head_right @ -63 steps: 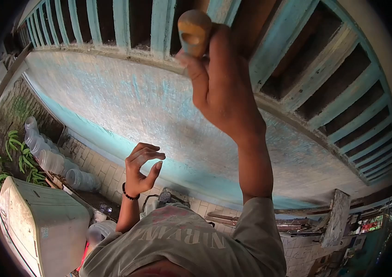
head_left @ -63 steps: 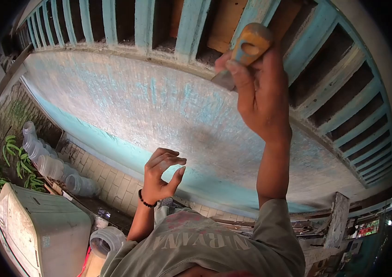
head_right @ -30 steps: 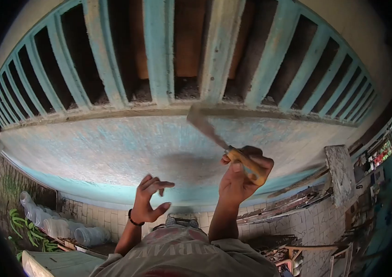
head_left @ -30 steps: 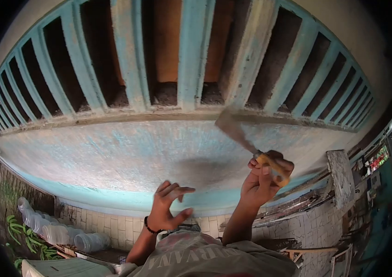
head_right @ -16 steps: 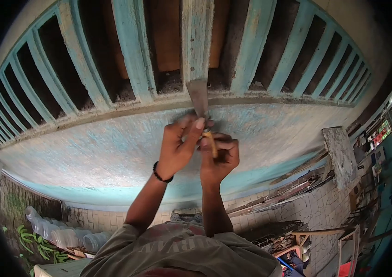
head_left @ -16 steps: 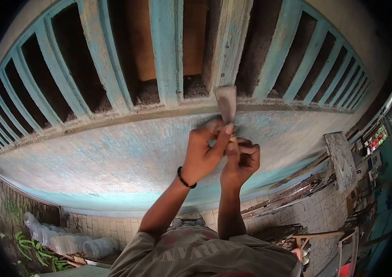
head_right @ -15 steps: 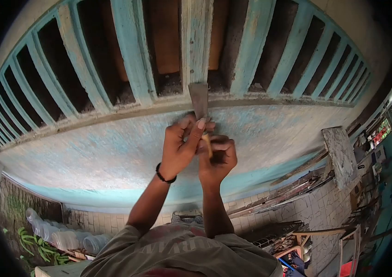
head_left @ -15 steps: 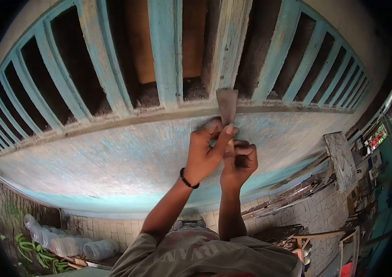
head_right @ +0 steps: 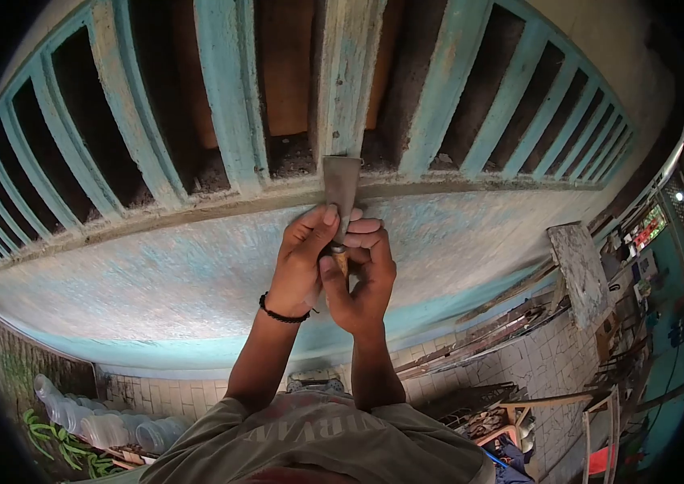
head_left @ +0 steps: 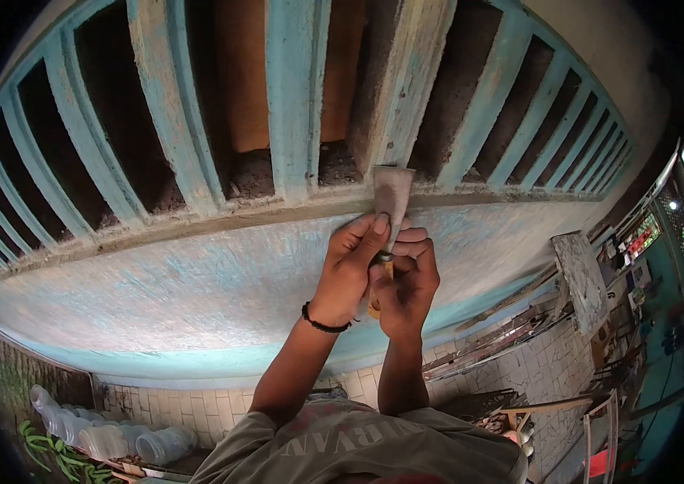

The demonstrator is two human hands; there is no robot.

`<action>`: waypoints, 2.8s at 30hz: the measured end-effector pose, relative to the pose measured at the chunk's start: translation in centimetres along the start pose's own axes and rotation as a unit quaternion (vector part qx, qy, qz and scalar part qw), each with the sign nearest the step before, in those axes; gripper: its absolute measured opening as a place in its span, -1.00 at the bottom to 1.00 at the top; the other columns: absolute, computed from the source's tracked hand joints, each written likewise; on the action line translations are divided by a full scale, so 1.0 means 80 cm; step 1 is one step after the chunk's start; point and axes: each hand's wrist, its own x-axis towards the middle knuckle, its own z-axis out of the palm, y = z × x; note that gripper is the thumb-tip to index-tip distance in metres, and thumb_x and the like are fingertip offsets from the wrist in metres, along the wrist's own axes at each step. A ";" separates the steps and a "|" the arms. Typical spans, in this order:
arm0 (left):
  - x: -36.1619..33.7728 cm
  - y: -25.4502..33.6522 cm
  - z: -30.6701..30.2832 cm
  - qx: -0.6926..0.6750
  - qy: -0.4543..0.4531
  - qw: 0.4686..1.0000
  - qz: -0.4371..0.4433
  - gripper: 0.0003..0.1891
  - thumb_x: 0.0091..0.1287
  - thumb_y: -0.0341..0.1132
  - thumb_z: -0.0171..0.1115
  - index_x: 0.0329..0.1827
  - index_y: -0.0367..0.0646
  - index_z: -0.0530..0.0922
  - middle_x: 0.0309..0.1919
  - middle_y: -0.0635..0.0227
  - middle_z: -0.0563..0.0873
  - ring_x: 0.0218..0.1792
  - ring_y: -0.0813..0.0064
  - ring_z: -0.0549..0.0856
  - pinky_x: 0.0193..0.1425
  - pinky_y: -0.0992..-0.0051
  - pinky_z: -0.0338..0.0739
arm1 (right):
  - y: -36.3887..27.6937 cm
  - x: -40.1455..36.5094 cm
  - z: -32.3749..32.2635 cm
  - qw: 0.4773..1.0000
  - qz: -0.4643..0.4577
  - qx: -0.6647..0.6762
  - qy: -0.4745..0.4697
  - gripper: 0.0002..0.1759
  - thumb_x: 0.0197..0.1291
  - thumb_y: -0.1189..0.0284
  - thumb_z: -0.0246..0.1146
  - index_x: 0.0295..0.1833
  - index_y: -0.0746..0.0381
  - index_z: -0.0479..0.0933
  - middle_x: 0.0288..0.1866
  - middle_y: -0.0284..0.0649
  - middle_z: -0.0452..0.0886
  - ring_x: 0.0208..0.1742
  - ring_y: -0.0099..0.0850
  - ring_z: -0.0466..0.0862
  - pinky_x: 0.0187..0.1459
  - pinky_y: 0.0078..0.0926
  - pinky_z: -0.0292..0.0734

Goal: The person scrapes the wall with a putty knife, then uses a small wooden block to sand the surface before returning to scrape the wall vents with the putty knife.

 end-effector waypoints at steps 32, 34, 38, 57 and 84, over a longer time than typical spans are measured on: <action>-0.008 0.000 -0.007 -0.125 0.026 0.992 -0.025 -0.70 0.66 -0.17 0.15 0.01 -0.21 0.73 -0.18 0.33 0.84 -0.22 0.64 0.78 -0.12 0.61 0.66 | -0.009 0.016 0.033 0.985 0.078 0.055 0.141 -0.76 0.27 0.74 0.33 -0.37 0.31 0.44 -0.37 -0.39 0.57 -0.32 -0.73 0.46 -0.20 -0.72 0.40; -0.011 -0.001 -0.004 -0.113 0.054 0.992 -0.036 -0.71 0.66 -0.17 0.15 -0.02 -0.19 0.74 -0.22 0.38 0.83 -0.26 0.67 0.76 -0.15 0.63 0.63 | -0.010 0.009 0.034 0.985 0.087 0.038 0.146 -0.76 0.27 0.75 0.33 -0.37 0.31 0.44 -0.37 -0.39 0.57 -0.32 -0.73 0.46 -0.20 -0.71 0.40; -0.013 0.007 0.005 -0.110 0.082 0.989 -0.056 -0.72 0.65 -0.16 0.17 -0.08 -0.15 0.73 -0.34 0.51 0.75 -0.36 0.76 0.65 -0.25 0.64 0.55 | -0.011 0.008 0.039 0.982 0.104 0.029 0.152 -0.75 0.22 0.75 0.31 -0.42 0.28 0.44 -0.37 -0.43 0.52 -0.32 -0.71 0.43 -0.17 -0.71 0.35; -0.006 0.032 0.036 -0.114 0.118 0.985 -0.044 -0.64 0.64 -0.16 0.21 -0.35 -0.15 0.69 -0.44 0.50 0.73 -0.39 0.76 0.65 -0.27 0.65 0.50 | -0.015 0.020 0.038 0.984 0.088 0.036 0.151 -0.77 0.23 0.75 0.32 -0.40 0.28 0.45 -0.38 -0.42 0.56 -0.34 -0.73 0.45 -0.23 -0.73 0.36; -0.011 0.007 0.022 0.018 0.151 0.987 0.052 -0.65 0.65 -0.18 0.21 -0.30 -0.21 0.71 -0.43 0.56 0.68 -0.38 0.81 0.52 -0.28 0.66 0.40 | 0.005 0.025 0.021 0.974 0.137 0.153 0.093 -0.79 0.31 0.71 0.31 -0.35 0.28 0.47 -0.41 -0.46 0.54 -0.33 -0.74 0.47 -0.21 -0.71 0.43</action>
